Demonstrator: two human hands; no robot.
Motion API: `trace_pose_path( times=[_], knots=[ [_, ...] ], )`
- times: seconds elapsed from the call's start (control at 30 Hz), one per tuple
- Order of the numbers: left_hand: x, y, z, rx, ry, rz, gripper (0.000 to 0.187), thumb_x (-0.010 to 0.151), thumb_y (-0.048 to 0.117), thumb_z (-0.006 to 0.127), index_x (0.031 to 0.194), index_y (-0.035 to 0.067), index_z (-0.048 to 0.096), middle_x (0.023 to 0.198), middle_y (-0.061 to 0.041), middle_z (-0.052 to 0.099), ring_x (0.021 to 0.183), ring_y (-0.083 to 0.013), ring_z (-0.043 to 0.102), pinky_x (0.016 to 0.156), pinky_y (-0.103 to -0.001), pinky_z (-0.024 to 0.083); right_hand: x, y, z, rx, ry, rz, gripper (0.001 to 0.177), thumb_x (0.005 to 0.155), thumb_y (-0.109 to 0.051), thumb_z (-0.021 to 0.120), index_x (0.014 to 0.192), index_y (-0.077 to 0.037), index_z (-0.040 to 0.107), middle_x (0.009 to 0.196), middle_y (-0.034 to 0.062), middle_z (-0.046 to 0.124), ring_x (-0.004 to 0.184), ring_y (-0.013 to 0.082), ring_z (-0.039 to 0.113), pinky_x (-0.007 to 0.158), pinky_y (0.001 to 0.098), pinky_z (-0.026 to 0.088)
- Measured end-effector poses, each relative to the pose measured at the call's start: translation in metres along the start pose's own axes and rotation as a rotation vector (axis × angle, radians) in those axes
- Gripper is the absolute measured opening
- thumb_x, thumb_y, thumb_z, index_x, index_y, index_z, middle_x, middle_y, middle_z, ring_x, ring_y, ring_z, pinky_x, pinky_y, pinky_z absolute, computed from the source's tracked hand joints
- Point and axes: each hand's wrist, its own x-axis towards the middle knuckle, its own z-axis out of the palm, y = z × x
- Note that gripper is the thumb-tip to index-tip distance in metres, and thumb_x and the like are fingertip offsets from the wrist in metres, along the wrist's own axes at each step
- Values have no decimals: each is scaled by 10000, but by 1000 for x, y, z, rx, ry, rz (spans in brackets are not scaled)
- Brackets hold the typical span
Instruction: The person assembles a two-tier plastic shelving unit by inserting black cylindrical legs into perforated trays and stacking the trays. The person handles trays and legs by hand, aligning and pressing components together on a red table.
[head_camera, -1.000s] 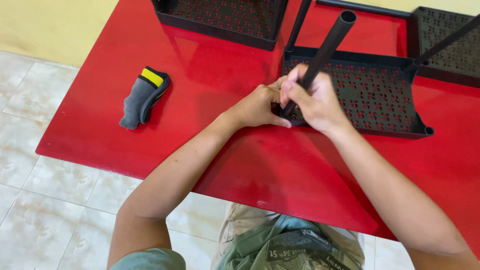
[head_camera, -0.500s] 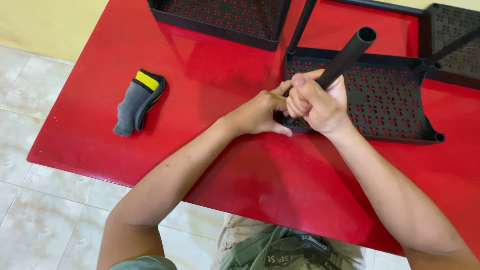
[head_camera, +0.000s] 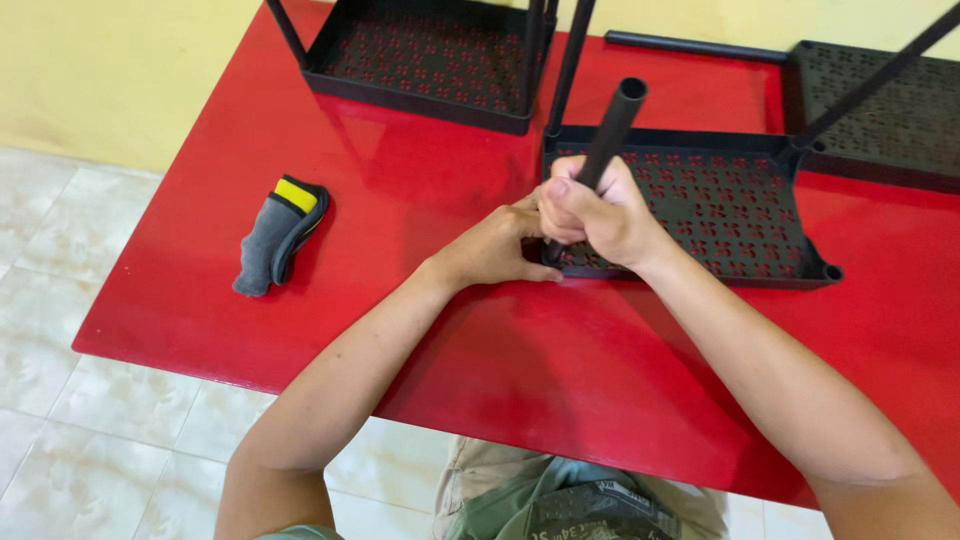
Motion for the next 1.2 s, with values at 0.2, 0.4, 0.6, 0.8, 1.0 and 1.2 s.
trace_pose_path(
  times=[0.2,0.4,0.6,0.8,1.0,1.2],
  knots=[
    [-2,3,3,24,14,-70,568,736,86,868,1268,44,673,1414,-183,580,1400,-351,509,1143,-425,447,-29,-38,2,-401,42,10,275,1052,-137,553,1312,-48,531,1199,55,636,1180,147,614,1036,324,516],
    [6,-2,1,202,117,18,571,759,85,858,1265,16,603,1341,-187,621,1395,-382,508,1196,-452,398,-70,-80,-30,-843,81,-124,351,1036,-61,587,1381,-22,541,1261,75,642,1178,154,629,1037,324,516],
    [13,39,5,651,579,355,513,715,85,877,1016,82,461,958,-151,479,954,-317,485,845,-434,418,-133,-114,-90,-795,254,-155,231,1035,-21,599,1265,-17,601,1210,63,655,1159,144,643,1037,315,532],
    [81,85,52,584,297,539,292,837,24,780,1002,76,545,986,-110,559,996,-297,583,854,-422,498,-179,-127,-155,-907,480,-135,99,1033,-29,616,1116,-24,671,1091,28,675,1054,99,639,935,268,526],
    [218,10,100,545,248,-15,137,892,116,672,1008,46,649,1055,-157,641,1063,-378,601,931,-473,499,-185,-100,-199,-1105,614,-236,52,988,2,643,1020,-21,678,1027,50,675,1009,146,650,916,278,513],
    [322,-127,122,753,152,-361,275,871,142,593,1108,15,651,1238,-185,604,1197,-379,554,974,-503,477,-181,-79,-216,-1222,605,-301,89,929,45,621,989,-7,662,1068,94,670,1066,213,656,964,323,502]
  ],
)
